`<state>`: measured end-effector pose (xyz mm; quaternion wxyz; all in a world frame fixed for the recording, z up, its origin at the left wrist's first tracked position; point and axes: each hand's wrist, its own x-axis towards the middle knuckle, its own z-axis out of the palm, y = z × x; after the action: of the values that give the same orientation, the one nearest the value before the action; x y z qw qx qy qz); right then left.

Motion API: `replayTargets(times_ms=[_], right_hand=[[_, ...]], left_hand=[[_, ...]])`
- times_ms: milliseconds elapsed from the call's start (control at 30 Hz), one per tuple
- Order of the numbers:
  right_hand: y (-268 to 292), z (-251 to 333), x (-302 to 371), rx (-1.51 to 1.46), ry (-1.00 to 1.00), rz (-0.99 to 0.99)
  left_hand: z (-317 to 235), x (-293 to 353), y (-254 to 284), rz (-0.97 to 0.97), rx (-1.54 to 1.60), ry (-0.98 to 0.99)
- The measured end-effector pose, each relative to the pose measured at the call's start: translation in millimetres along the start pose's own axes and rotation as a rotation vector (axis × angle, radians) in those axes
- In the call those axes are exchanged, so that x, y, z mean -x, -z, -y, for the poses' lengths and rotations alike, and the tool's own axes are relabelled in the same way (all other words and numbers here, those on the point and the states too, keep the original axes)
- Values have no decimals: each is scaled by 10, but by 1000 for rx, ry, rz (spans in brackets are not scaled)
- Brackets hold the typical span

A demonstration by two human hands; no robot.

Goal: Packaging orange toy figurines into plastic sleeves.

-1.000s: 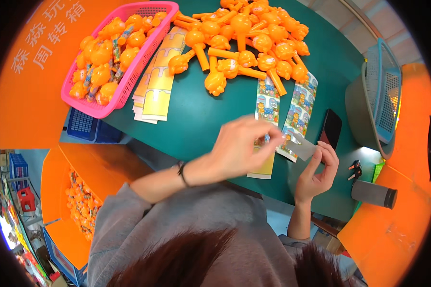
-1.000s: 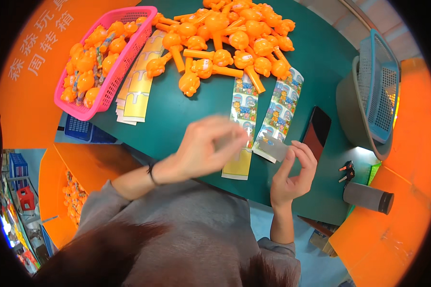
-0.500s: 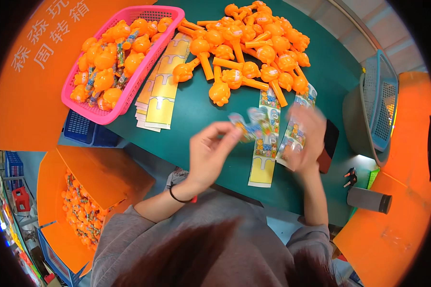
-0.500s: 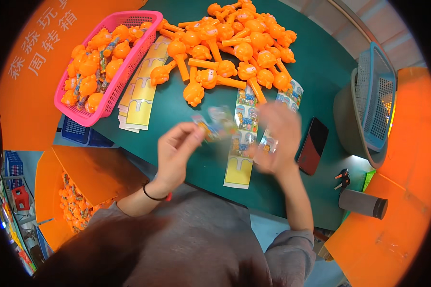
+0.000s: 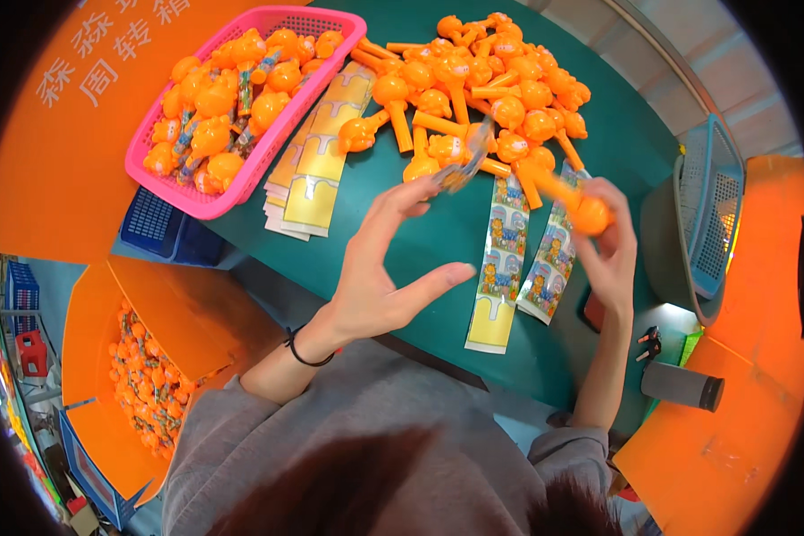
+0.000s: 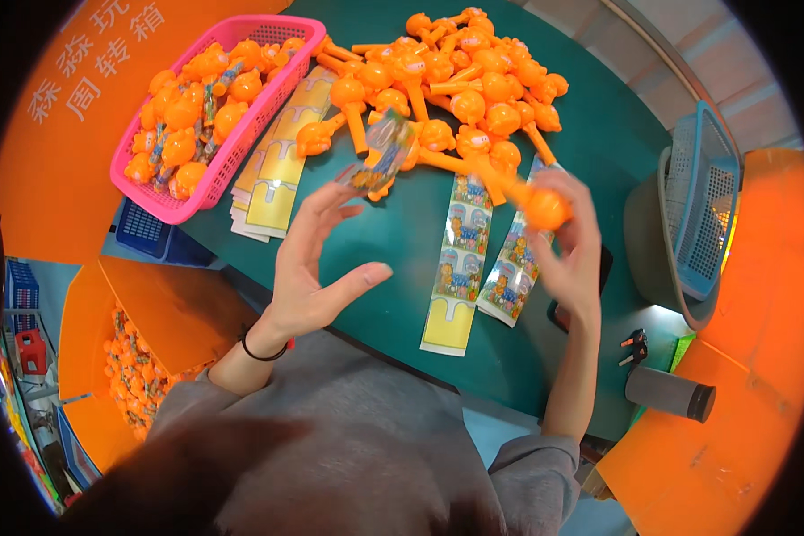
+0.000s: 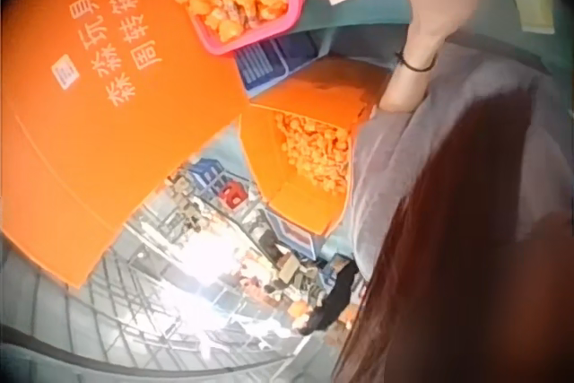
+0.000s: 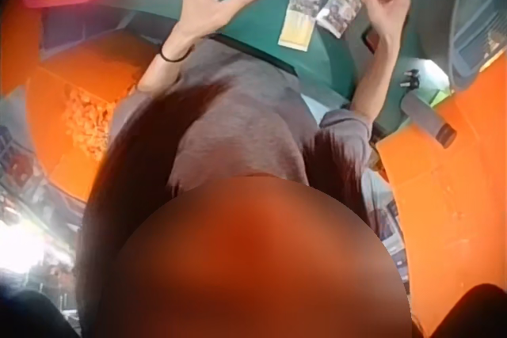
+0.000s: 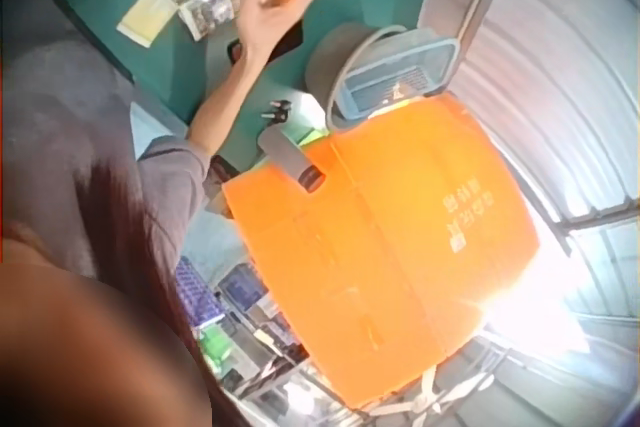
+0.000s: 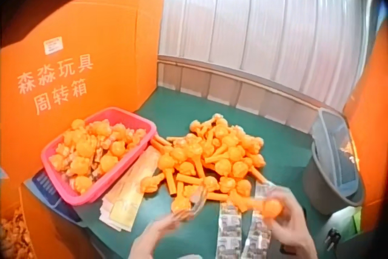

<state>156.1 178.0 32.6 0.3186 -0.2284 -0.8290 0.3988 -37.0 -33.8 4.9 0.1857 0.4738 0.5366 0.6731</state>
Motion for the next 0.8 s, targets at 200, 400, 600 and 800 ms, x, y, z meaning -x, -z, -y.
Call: replayTargets(times_ms=[200, 400, 600, 800], right_hand=[[-243, 184, 350, -267, 90, 318], [-598, 11, 616, -710, -301, -100], [-484, 52, 579, -1031, -372, -61], [-435, 58, 575, -949, -388, 5]], left_hand=[[-55, 2, -244, 235, 281, 384], [25, 208, -511, -18, 355, 474], [85, 262, -432, -154, 521, 434], [-141, 195, -235, 172, 451, 527]])
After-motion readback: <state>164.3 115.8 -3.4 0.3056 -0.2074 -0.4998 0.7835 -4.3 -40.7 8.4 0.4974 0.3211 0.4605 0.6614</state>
